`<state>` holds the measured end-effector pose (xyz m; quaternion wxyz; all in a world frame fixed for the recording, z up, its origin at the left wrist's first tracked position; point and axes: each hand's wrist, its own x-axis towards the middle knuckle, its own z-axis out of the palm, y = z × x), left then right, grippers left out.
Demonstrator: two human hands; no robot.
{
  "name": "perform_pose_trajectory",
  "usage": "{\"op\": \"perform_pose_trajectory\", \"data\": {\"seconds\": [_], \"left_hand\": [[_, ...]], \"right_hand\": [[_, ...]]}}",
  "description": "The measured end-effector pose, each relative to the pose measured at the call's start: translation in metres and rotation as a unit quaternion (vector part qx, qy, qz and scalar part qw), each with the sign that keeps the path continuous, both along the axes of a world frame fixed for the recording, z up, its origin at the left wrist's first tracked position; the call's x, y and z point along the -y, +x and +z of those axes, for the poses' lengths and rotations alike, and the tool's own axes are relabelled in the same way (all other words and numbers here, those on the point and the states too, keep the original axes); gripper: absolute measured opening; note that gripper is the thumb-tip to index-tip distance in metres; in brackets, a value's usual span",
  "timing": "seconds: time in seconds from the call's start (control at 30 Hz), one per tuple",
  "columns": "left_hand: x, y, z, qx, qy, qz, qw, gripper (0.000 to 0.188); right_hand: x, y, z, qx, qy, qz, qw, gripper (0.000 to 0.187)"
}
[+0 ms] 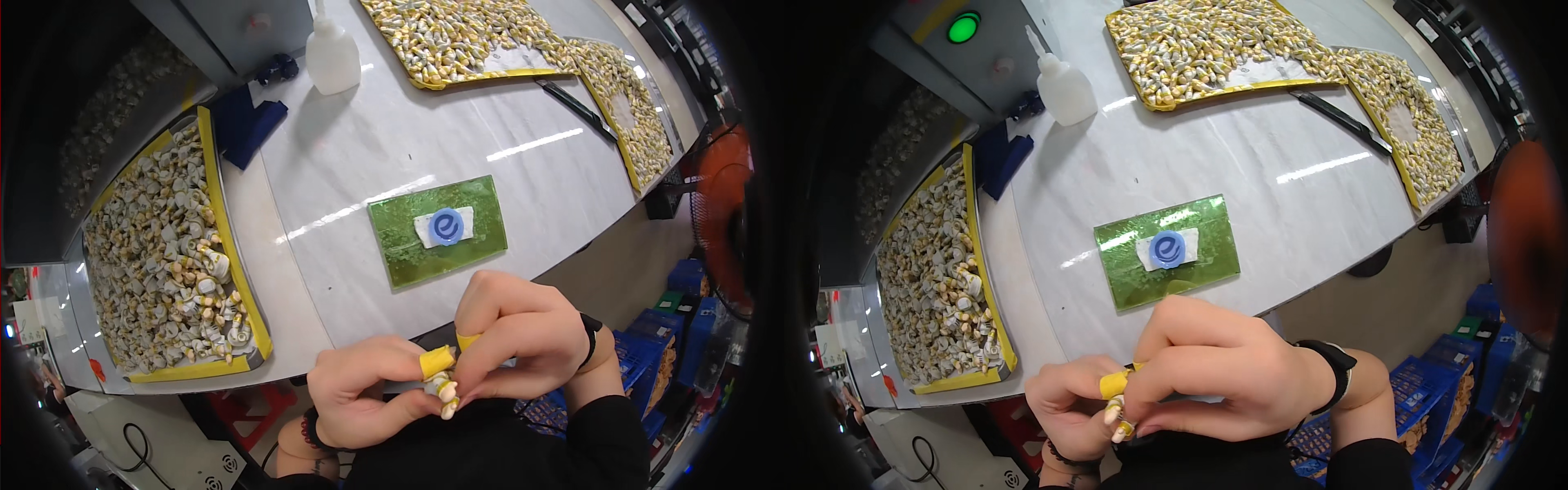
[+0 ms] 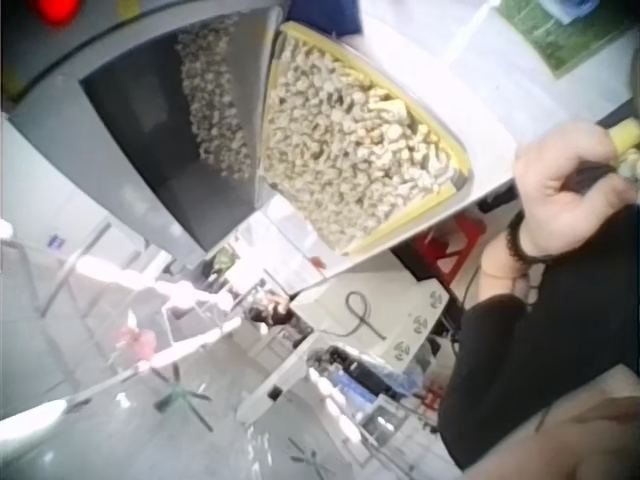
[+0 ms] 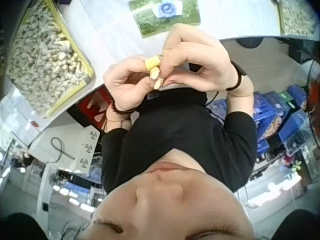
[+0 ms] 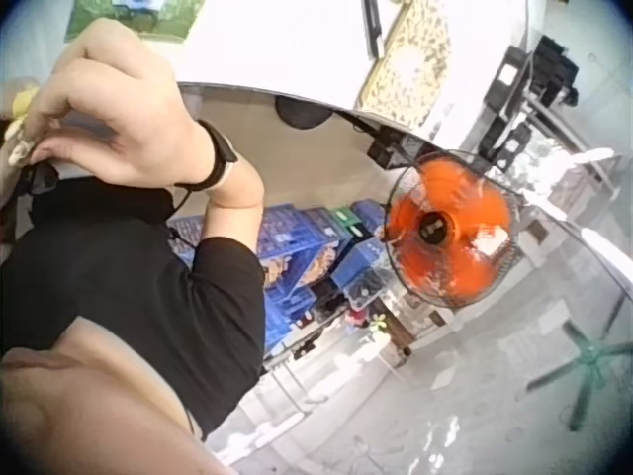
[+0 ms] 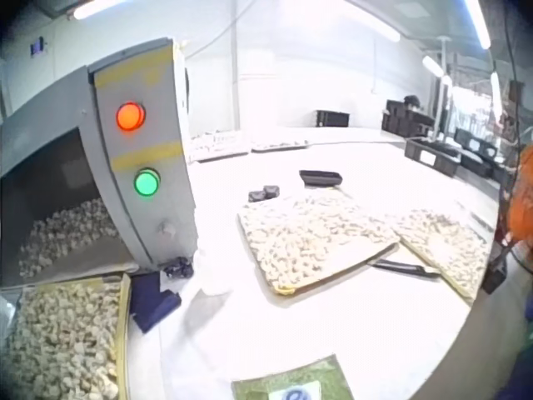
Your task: The person repeatedly picks small white and yellow rolled items from a tray, applies a substance from a green pad, and places them into a yellow tray. The person uses yellow finger cots and a small tool to manipulate the items.
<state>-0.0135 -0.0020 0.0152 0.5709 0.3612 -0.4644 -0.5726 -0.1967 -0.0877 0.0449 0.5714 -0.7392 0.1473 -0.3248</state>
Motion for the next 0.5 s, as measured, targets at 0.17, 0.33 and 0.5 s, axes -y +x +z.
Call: {"op": "perform_pose_trajectory", "data": {"seconds": [0.17,0.33,0.5], "left_hand": [[0.002,0.006,0.011,0.071,-0.037,-0.011,0.997,0.020],[-0.003,0.031,0.043,0.269,-0.095,-0.024,0.958,0.023],[-0.025,0.099,0.081,0.630,-0.083,0.290,0.716,0.017]], "right_hand": [[-0.001,0.004,0.003,0.005,-0.018,0.012,1.000,0.016],[-0.007,0.015,-0.005,0.067,-0.060,0.032,0.995,0.020],[-0.006,0.000,-0.003,0.057,-0.066,-0.064,0.994,0.028]]}}
